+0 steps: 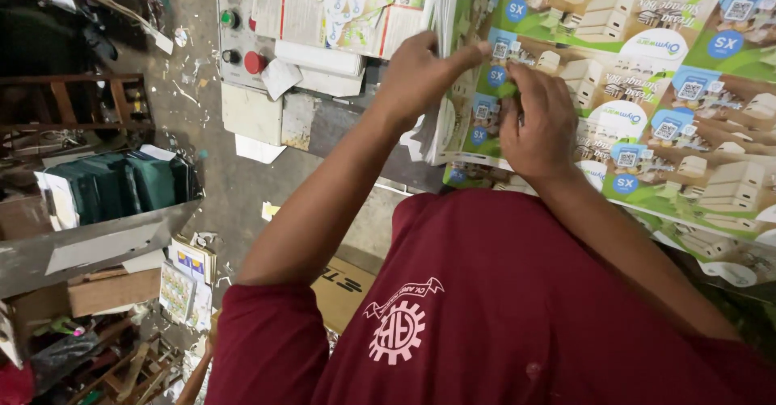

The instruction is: Stripping waste paper material from stacks of die-cut printed sheets.

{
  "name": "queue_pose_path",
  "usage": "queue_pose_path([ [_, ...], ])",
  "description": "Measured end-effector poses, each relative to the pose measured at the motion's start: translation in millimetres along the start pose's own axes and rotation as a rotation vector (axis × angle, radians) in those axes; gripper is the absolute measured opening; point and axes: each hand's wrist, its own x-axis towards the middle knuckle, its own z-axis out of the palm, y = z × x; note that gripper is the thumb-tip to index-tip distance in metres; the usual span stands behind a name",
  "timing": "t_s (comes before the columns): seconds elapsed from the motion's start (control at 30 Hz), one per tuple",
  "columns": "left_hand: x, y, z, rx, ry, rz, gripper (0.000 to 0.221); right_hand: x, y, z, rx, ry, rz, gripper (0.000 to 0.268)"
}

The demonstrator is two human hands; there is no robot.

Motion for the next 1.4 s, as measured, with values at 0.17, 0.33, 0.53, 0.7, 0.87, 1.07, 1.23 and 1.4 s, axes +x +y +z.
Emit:
queue_pose_path([
  [0.17,7.1,-5.2,-0.9,-0.064,-0.117,0.055,0.047,-0.8,1.0,4.2,-0.126,-0.006,-0.047,0.047],
  [0.33,13.1,-30.8,-7.2,-0.732,-0.193,-0.146,0.028,3.0,-3.5,0.2,-0.225,-0.107,-0.079,0.043],
  [0.53,23.1,-54.3,-7.1,-0.789,-0.213,-0.158,0.036,4.1,-3.8,1.1,-0.216,-0.106,-0.054,0.043],
  [0.7,24.0,-63.9,-9.1,-0.943,-0.299,-0.168,0.035,6.6,-3.7,3.6,-0.230,-0.053,-0.080,0.041],
  [0.87,27.9,-38.0,-9.5,-0.842,-0.341,-0.199,0.037,6.8,-2.4,5.3,-0.265,-0.067,-0.069,0.047],
  [1.07,28.7,-29.6,-12.3,-0.661,-0.378,-0.274,0.030,6.6,-4.8,6.6,-0.318,-0.083,-0.075,0.044],
  [1.23,36.4,-69.5,1.1,-0.991,-0.309,-0.148,0.026,2.9,20.0,23.3,-0.197,0.151,-0.239,0.032],
  [1.4,33.4,-79.9,2.5,-1.031,-0.312,-0.128,0.022,-2.5,22.3,26.5,-0.193,0.148,-0.221,0.030],
])
